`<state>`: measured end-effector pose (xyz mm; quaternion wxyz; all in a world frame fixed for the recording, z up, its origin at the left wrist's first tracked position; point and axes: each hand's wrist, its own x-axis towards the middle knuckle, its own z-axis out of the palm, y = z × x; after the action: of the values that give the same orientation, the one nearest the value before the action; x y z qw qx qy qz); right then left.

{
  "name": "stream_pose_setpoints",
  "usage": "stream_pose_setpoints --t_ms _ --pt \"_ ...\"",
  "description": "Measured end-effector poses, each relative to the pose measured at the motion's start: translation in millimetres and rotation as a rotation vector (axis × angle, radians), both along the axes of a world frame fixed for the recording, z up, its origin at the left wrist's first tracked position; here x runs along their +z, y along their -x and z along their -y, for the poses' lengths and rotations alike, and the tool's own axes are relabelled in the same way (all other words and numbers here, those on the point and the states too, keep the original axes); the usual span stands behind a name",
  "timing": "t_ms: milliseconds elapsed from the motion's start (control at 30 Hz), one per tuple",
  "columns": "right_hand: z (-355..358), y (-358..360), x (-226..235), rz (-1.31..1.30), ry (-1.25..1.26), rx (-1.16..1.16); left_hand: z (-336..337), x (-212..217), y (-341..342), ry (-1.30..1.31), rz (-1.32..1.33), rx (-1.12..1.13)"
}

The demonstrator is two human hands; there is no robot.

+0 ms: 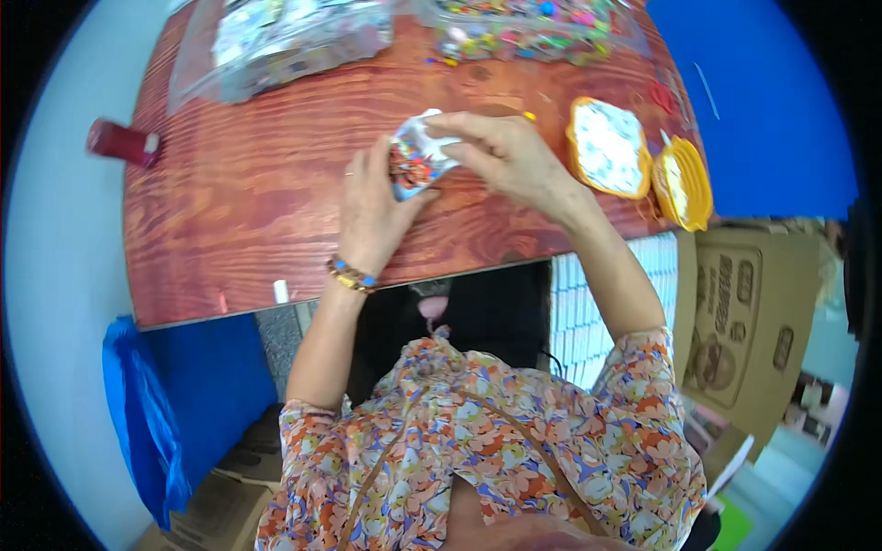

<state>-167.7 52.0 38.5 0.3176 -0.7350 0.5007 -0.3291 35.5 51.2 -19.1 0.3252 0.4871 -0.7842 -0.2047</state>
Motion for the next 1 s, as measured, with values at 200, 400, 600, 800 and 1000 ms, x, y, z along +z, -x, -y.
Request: stream_pose_setpoints --t_ms 200,400,600,800,1000 --pt "-31.7 25.1 -7.3 -0.278 0.3 -0.015 -9.2 3.1 24.0 -0.024 0.014 -0.056" --pt "-46.8 129.9 10.6 -0.331 0.103 -0.636 -8.1 12.7 23.0 -0.022 -0.06 -0.018" --pt "-51.5 175.5 -5.7 -0.65 -0.139 -0.641 -28.7 9.9 45.8 -0.049 -0.052 -0.161" --pt "-60.8 189.3 -7.4 -0.08 -0.24 -0.661 -35.2 13.8 55.7 -0.06 -0.032 -0.189" --pt "-69.0 197.9 -3.0 0.096 -0.243 -0.589 -33.4 10.9 77.6 -0.057 -0.021 -0.252"
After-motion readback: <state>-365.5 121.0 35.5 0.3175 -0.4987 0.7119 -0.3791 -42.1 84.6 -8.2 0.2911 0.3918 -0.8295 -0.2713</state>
